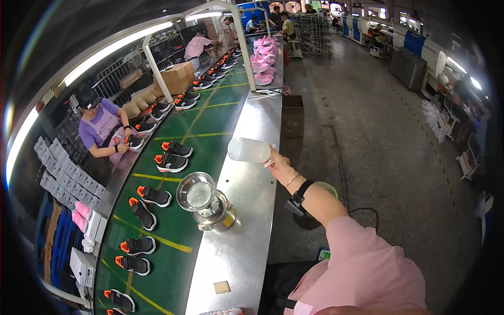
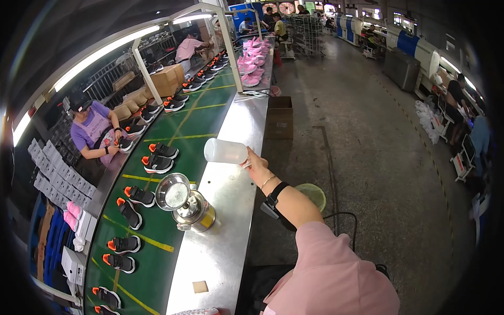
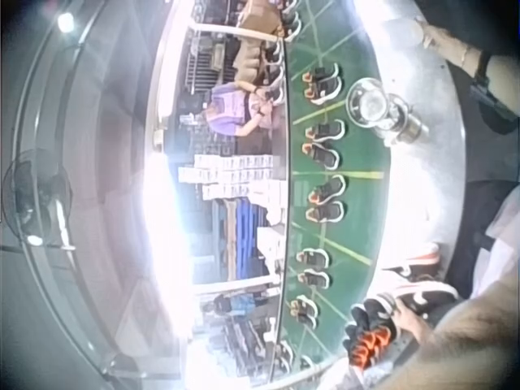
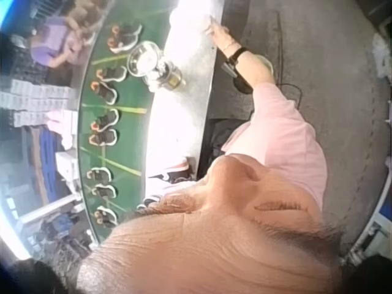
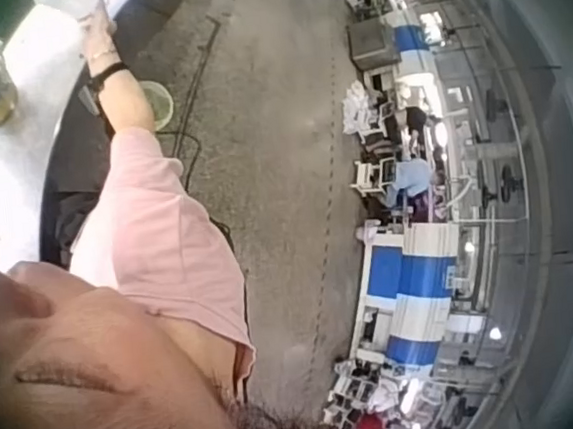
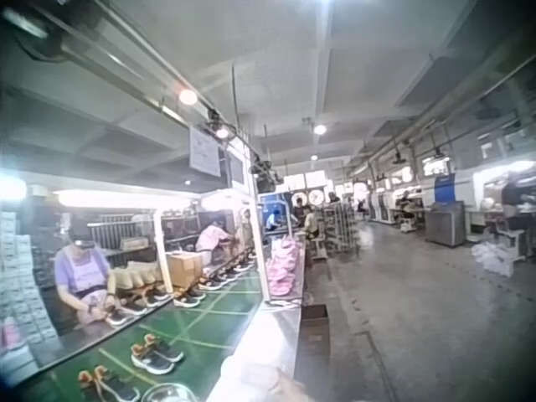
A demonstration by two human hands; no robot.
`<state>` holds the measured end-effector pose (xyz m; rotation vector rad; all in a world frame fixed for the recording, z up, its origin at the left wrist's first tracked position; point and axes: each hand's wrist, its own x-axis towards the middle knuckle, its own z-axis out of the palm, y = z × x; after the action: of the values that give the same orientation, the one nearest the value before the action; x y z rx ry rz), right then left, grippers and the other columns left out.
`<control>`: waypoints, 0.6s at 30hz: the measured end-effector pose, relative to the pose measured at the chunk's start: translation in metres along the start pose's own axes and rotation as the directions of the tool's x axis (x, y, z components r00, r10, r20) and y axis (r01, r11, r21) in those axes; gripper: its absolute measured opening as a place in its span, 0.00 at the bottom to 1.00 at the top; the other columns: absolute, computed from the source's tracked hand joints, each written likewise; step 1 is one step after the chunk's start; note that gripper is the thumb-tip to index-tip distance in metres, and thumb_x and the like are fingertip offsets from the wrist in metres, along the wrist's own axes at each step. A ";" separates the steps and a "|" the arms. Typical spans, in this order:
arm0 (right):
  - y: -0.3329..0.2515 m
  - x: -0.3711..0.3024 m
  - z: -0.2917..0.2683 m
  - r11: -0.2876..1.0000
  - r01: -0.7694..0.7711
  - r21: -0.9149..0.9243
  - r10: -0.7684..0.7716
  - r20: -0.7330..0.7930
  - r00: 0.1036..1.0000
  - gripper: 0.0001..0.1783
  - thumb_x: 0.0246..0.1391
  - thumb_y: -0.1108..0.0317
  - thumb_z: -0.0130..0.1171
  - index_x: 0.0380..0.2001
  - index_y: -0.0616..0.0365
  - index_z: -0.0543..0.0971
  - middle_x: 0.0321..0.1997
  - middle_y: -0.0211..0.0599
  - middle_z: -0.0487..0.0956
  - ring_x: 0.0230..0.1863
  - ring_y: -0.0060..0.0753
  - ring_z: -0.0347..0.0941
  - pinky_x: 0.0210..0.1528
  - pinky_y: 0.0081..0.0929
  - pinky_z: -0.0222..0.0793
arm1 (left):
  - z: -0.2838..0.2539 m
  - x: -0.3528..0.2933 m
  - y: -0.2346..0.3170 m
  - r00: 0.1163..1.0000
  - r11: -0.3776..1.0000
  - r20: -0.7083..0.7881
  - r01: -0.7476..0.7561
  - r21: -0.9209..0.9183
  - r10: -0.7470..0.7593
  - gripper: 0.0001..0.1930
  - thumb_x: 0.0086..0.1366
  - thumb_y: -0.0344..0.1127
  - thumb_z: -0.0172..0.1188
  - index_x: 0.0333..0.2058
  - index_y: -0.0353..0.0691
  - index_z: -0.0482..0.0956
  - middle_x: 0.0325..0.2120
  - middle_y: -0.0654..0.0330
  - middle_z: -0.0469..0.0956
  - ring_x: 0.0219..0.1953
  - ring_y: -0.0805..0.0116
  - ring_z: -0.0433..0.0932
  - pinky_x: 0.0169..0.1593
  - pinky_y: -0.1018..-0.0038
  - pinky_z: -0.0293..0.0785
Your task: Inspecting finished shoes on a production line and cleaning them with a cloth.
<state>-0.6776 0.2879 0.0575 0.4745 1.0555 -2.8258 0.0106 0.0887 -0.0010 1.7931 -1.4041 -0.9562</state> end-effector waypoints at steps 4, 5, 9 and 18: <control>0.017 -0.009 0.013 0.982 -0.127 0.138 0.122 0.046 0.991 0.22 0.58 0.64 0.69 0.49 0.67 0.75 0.53 0.45 0.76 0.49 0.45 0.78 0.50 0.43 0.83 | -0.023 0.003 0.004 1.000 0.999 -0.002 -0.013 0.033 0.013 0.30 0.65 0.45 0.66 0.51 0.20 0.74 0.47 0.38 0.79 0.43 0.52 0.80 0.48 0.64 0.78; 0.017 -0.007 0.011 0.982 -0.124 0.139 0.120 0.037 0.992 0.22 0.58 0.64 0.69 0.49 0.67 0.75 0.53 0.45 0.76 0.49 0.45 0.78 0.50 0.43 0.83 | -0.020 0.007 0.003 1.000 0.999 0.012 -0.017 0.048 0.016 0.29 0.65 0.45 0.66 0.51 0.20 0.74 0.48 0.38 0.79 0.43 0.52 0.80 0.48 0.64 0.78; 0.015 -0.008 0.017 0.997 -0.025 -0.079 0.025 0.008 1.000 0.23 0.56 0.61 0.71 0.47 0.67 0.77 0.43 0.39 0.81 0.41 0.38 0.80 0.41 0.35 0.81 | -0.016 0.021 -0.007 0.998 0.996 0.060 -0.030 0.082 0.025 0.28 0.65 0.43 0.65 0.52 0.22 0.73 0.49 0.39 0.78 0.43 0.52 0.80 0.47 0.65 0.78; 0.032 -0.047 0.072 0.188 0.686 -0.703 -0.476 0.546 0.690 0.26 0.49 0.57 0.74 0.46 0.60 0.77 0.36 0.42 0.84 0.34 0.35 0.82 0.38 0.31 0.77 | -0.014 0.046 -0.035 0.991 0.987 0.135 -0.043 0.157 0.022 0.26 0.66 0.41 0.63 0.55 0.25 0.73 0.53 0.40 0.76 0.43 0.51 0.81 0.46 0.65 0.79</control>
<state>-0.6460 0.2154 0.1040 -0.4718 2.8685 -2.0387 0.0475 0.0515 -0.0300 1.8447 -1.6289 -0.9855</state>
